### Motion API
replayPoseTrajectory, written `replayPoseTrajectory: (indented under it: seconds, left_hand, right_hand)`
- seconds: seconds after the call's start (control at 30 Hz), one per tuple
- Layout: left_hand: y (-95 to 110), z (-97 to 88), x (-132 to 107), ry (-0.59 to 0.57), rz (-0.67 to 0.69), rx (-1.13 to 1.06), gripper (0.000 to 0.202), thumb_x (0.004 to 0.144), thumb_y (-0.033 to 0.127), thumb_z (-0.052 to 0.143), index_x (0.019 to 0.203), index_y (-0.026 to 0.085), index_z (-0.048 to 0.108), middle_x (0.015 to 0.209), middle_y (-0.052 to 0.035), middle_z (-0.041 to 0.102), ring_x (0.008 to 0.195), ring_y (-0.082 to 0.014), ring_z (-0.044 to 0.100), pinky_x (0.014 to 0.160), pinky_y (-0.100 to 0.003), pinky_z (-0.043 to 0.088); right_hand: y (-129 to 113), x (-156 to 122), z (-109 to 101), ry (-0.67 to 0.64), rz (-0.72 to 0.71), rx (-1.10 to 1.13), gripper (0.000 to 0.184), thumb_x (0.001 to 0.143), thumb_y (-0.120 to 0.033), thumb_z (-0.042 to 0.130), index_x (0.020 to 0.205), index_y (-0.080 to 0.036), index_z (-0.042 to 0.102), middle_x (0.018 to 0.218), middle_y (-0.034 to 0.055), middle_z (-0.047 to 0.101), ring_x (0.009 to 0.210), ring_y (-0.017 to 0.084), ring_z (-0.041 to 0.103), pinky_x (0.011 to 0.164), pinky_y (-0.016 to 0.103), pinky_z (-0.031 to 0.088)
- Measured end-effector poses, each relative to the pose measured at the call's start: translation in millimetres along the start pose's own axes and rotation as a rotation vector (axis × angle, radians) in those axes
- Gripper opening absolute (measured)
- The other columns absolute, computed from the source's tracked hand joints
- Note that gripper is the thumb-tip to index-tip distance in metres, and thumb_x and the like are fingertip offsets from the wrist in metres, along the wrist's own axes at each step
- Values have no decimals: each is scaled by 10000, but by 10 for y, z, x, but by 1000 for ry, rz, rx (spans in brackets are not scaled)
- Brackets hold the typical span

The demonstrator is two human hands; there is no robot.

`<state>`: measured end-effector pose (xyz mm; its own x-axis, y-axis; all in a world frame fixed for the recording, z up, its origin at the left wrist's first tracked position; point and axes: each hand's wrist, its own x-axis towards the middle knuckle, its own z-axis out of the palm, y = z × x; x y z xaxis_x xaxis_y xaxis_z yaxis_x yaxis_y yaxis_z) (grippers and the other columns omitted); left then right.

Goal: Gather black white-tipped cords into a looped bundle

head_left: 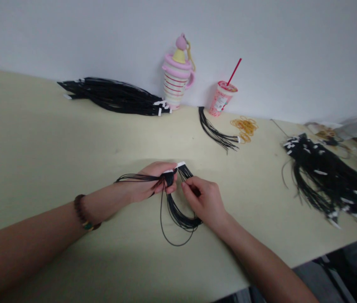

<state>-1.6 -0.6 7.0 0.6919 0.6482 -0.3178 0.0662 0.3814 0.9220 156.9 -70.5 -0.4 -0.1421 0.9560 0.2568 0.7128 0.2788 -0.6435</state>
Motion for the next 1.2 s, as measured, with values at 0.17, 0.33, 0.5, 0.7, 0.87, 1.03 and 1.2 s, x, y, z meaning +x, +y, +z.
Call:
replayPoseTrajectory:
  seconds: [0.17, 0.33, 0.5, 0.7, 0.87, 1.03, 1.2]
  left_hand:
    - [28, 48, -39, -32, -18, 30, 375, 859, 403, 346, 649, 136, 504, 475, 6, 536, 335, -27, 342, 323, -133, 197]
    - [8, 49, -32, -44, -21, 19, 362, 854, 408, 357, 667, 134, 502, 469, -2, 548, 325, -33, 349, 317, -130, 210]
    - [-4, 28, -25, -54, -27, 13, 375, 851, 427, 366, 660, 134, 502, 467, -2, 551, 318, -29, 347, 312, -126, 210]
    - [-6, 37, -25, -48, -14, 12, 364, 857, 416, 366, 669, 133, 499, 476, 1, 553, 323, -25, 349, 316, -120, 215]
    - [-9, 50, -31, -48, -4, 19, 367, 861, 414, 356, 670, 136, 500, 474, 0, 550, 321, -27, 348, 315, -124, 215]
    - [-1, 49, -45, -53, 4, 28, 364, 868, 391, 346, 667, 131, 501, 479, -2, 557, 321, -22, 352, 315, -116, 215]
    - [-41, 20, 2, -60, 10, 31, 372, 863, 403, 346, 667, 128, 502, 461, -2, 562, 289, -26, 349, 292, -110, 225]
  right_hand:
    - [-11, 1, -12, 41, -24, 12, 217, 823, -258, 444, 689, -136, 563, 551, -27, 483, 484, 22, 377, 478, 150, 279]
    - [-26, -9, -24, 22, -40, 6, 223, 835, -246, 420, 709, -135, 567, 544, -28, 463, 485, 25, 375, 476, 153, 281]
    - [-27, -15, -22, 8, -35, 24, 225, 843, -246, 409, 713, -138, 558, 550, -25, 480, 482, 25, 394, 483, 151, 305]
    - [-21, -9, -8, 0, -19, 11, 213, 841, -246, 415, 715, -143, 552, 542, -35, 472, 479, 18, 387, 479, 145, 296]
    - [-6, -9, 16, 1, -22, -1, 217, 840, -250, 409, 711, -143, 546, 552, -31, 483, 484, 20, 391, 485, 146, 299]
    - [-18, -9, 4, -4, 27, 16, 232, 839, -247, 399, 678, -141, 527, 514, -36, 455, 453, 18, 364, 465, 146, 279]
    - [-28, -4, -2, -39, 44, 29, 225, 840, -249, 397, 689, -147, 529, 519, -41, 456, 458, 14, 370, 468, 139, 276]
